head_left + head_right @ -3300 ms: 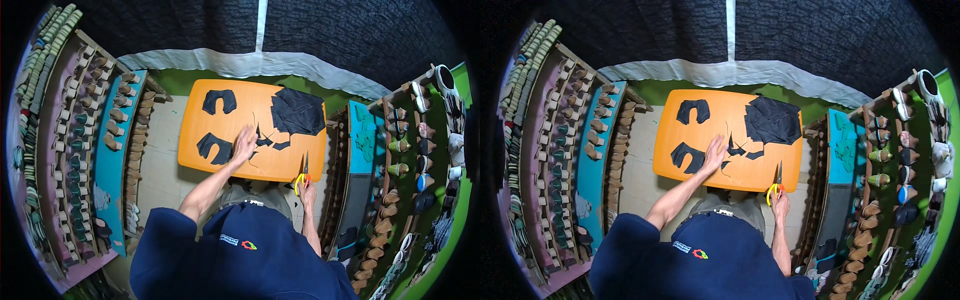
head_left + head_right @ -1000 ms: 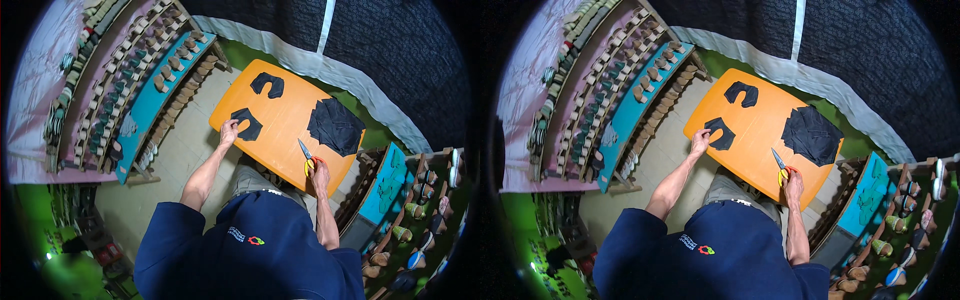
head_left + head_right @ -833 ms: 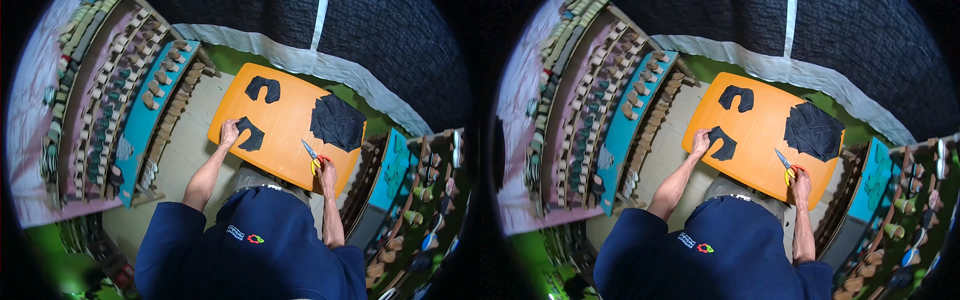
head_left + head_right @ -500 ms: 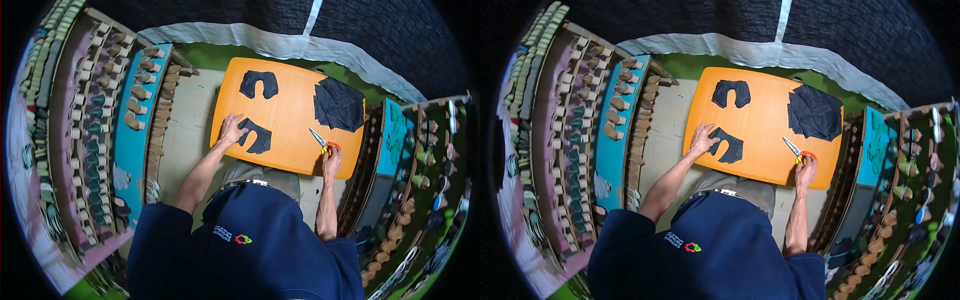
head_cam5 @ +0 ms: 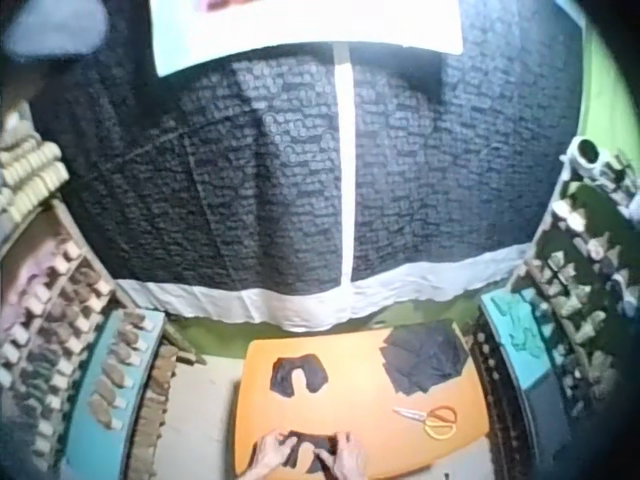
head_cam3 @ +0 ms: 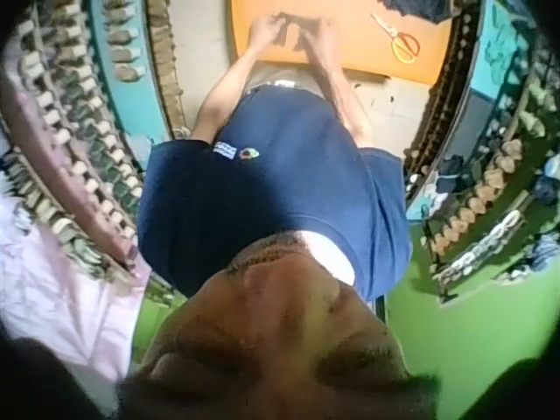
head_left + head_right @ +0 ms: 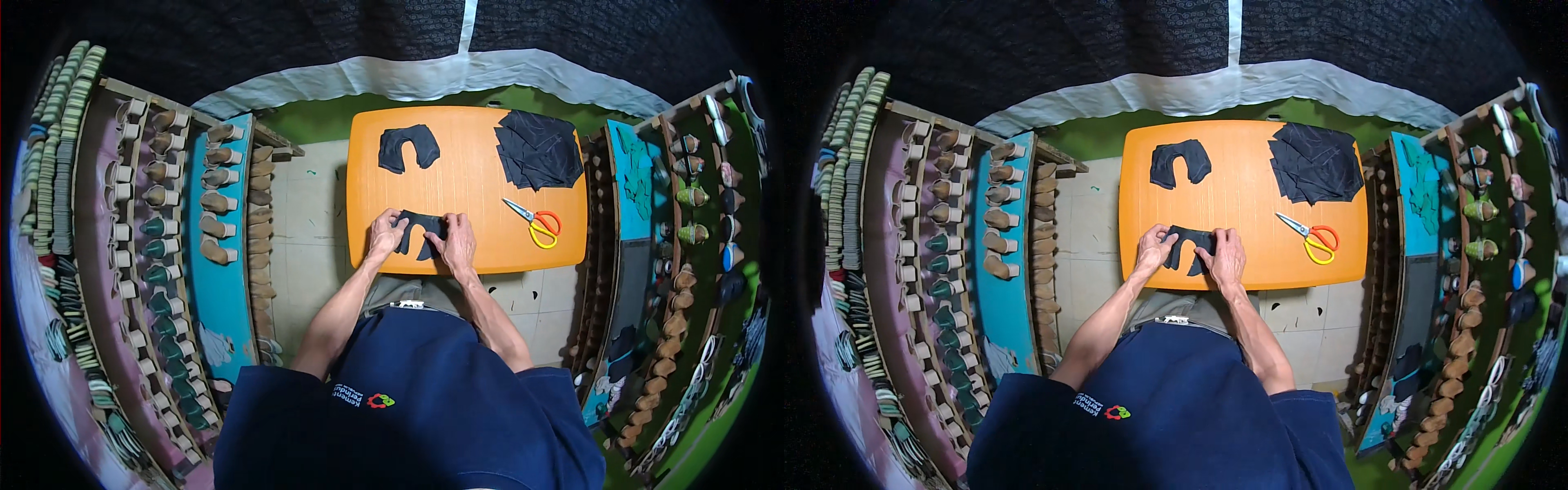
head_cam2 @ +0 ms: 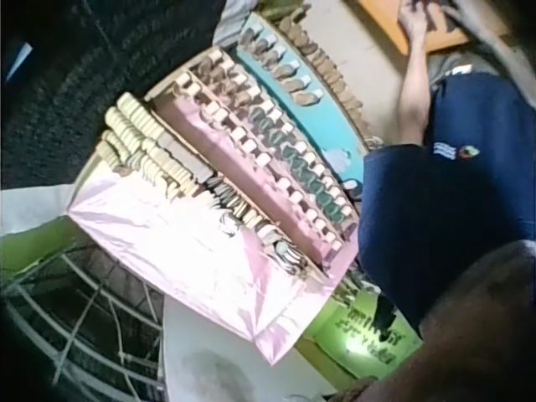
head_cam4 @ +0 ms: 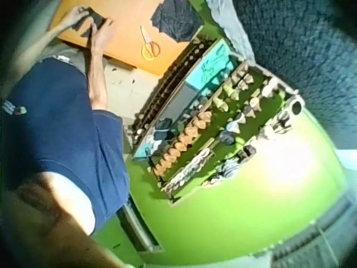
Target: The person uses yellow-handled scissors to cut a dark fabric sheet on an orange table. They cut out several identical U-shaped pieces, trimming the edges and stacking the finished pieces on the table.
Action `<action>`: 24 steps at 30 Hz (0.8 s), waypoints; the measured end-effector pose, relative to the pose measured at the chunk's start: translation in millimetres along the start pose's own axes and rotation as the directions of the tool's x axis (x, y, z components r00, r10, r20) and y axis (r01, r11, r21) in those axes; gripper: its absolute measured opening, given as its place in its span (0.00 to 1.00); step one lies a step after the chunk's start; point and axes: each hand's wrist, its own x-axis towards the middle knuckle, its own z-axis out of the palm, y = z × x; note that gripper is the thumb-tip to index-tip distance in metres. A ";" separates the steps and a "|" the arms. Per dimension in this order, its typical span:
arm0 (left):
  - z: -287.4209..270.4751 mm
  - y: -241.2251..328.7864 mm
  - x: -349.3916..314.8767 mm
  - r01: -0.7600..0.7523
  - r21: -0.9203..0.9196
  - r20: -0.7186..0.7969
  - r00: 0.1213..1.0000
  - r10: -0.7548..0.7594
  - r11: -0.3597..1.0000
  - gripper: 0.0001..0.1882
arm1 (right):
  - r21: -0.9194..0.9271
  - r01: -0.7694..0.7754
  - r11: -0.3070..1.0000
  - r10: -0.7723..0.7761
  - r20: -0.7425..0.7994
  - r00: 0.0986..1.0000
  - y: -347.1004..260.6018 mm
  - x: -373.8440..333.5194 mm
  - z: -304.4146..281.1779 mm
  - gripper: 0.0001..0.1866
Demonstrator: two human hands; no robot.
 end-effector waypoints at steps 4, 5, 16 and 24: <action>-12.0 -7.2 -6.3 -0.037 -0.334 0.363 0.917 0.165 0.942 0.05 | -0.005 0.111 0.994 -0.111 0.062 0.992 4.3 0.7 2.1 0.24; -17.1 -5.2 -14.0 -0.065 -0.398 0.379 0.897 0.229 0.915 0.06 | 0.003 0.125 0.992 -0.125 0.082 0.989 4.7 1.5 -0.9 0.22; -15.8 -23.6 -13.1 0.349 -0.492 0.343 0.920 -0.192 0.798 0.20 | 0.681 -0.520 0.516 0.226 0.477 0.849 39.3 -8.7 8.7 0.13; 9.1 -34.8 10.3 0.289 -0.292 0.122 0.957 -0.265 0.912 0.12 | 0.393 -0.368 0.843 0.319 0.186 0.929 21.9 11.8 8.9 0.18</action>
